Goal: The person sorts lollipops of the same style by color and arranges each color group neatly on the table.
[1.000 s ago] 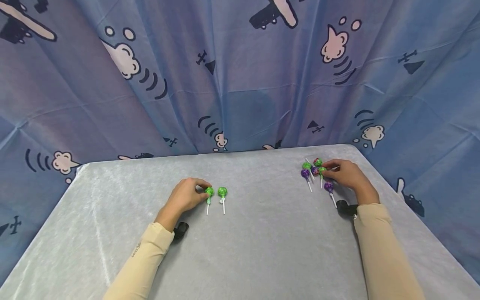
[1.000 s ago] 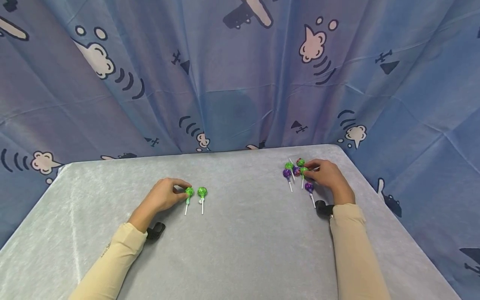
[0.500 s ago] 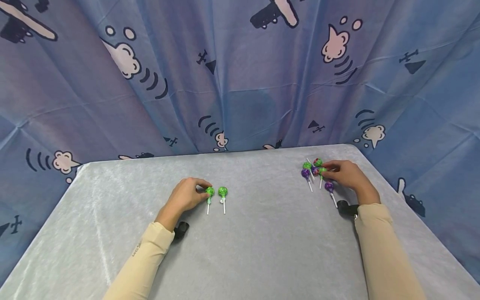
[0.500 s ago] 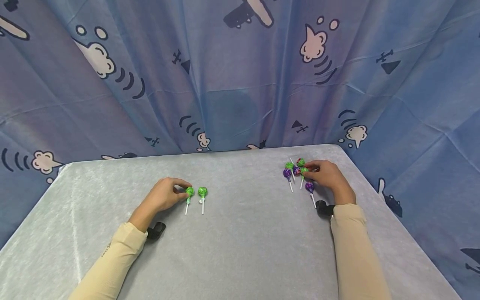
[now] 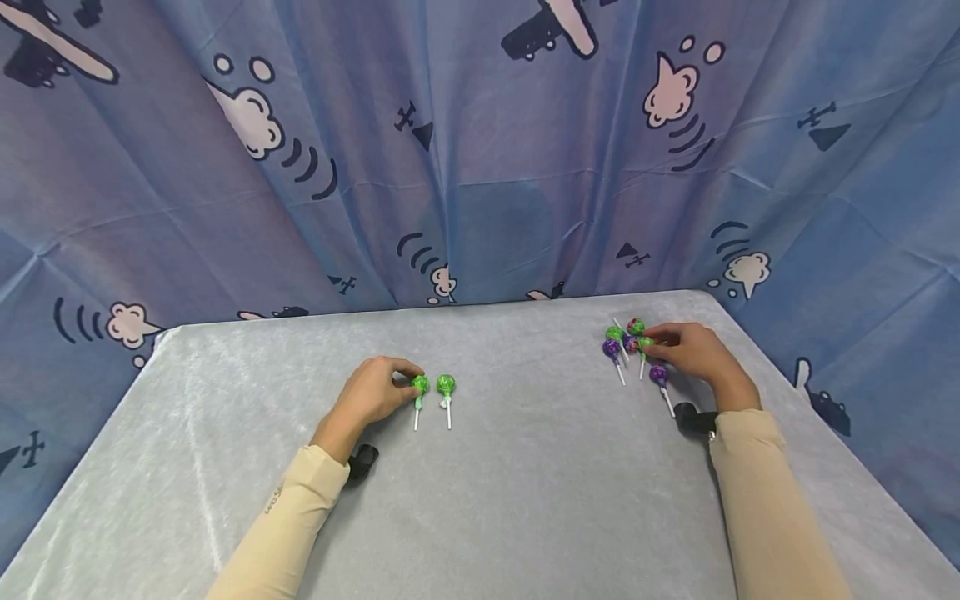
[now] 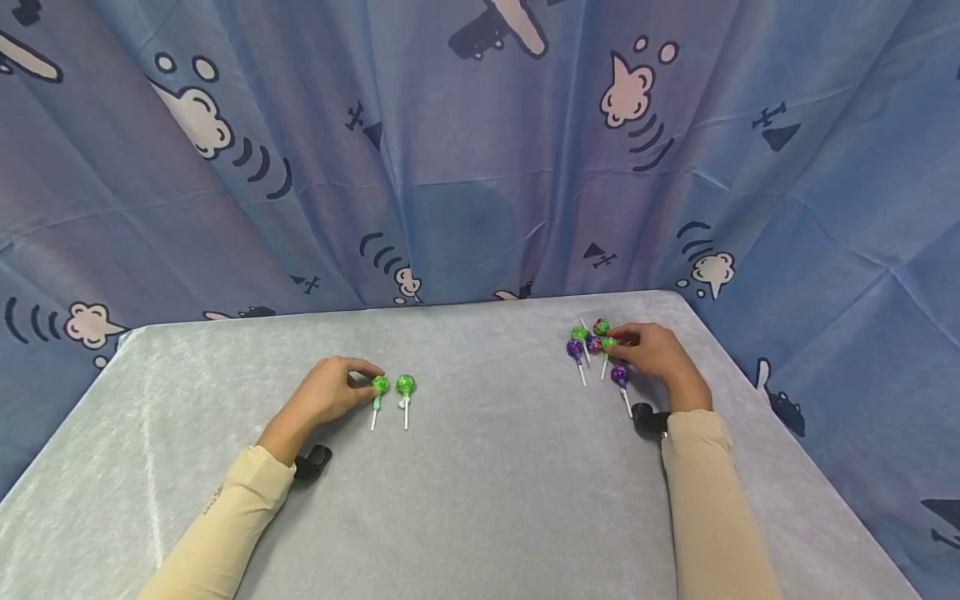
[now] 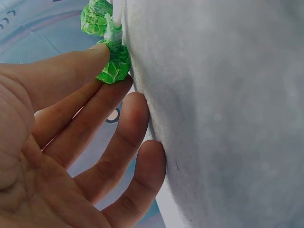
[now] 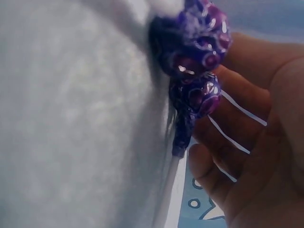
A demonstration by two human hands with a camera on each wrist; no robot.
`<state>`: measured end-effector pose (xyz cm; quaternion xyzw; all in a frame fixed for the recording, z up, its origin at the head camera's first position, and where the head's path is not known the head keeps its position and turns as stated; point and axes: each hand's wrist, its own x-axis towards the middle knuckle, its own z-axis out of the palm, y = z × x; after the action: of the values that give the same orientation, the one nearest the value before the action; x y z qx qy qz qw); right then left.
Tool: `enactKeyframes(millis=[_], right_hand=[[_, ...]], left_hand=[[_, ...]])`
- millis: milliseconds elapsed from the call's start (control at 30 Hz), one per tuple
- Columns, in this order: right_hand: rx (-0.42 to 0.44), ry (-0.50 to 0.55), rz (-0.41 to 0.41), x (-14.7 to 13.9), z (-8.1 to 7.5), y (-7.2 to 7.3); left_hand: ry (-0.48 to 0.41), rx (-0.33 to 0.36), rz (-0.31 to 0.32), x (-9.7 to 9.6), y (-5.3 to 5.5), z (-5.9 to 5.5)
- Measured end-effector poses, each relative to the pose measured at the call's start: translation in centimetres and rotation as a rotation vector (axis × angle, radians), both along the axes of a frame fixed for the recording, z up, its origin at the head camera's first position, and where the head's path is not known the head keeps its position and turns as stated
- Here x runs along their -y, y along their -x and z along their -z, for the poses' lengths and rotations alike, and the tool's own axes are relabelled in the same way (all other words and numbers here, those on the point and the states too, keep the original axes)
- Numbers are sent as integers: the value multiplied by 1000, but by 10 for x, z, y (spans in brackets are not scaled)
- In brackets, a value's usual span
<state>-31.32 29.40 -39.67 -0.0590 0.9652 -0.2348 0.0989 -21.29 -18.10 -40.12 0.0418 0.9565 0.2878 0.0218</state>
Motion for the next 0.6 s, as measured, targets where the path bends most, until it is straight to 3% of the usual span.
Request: enactKeyframes(millis=[600], right_hand=[[-36,24,7,-1,-11,-4]], left_hand=[[6,9,-15,-1,0,0]])
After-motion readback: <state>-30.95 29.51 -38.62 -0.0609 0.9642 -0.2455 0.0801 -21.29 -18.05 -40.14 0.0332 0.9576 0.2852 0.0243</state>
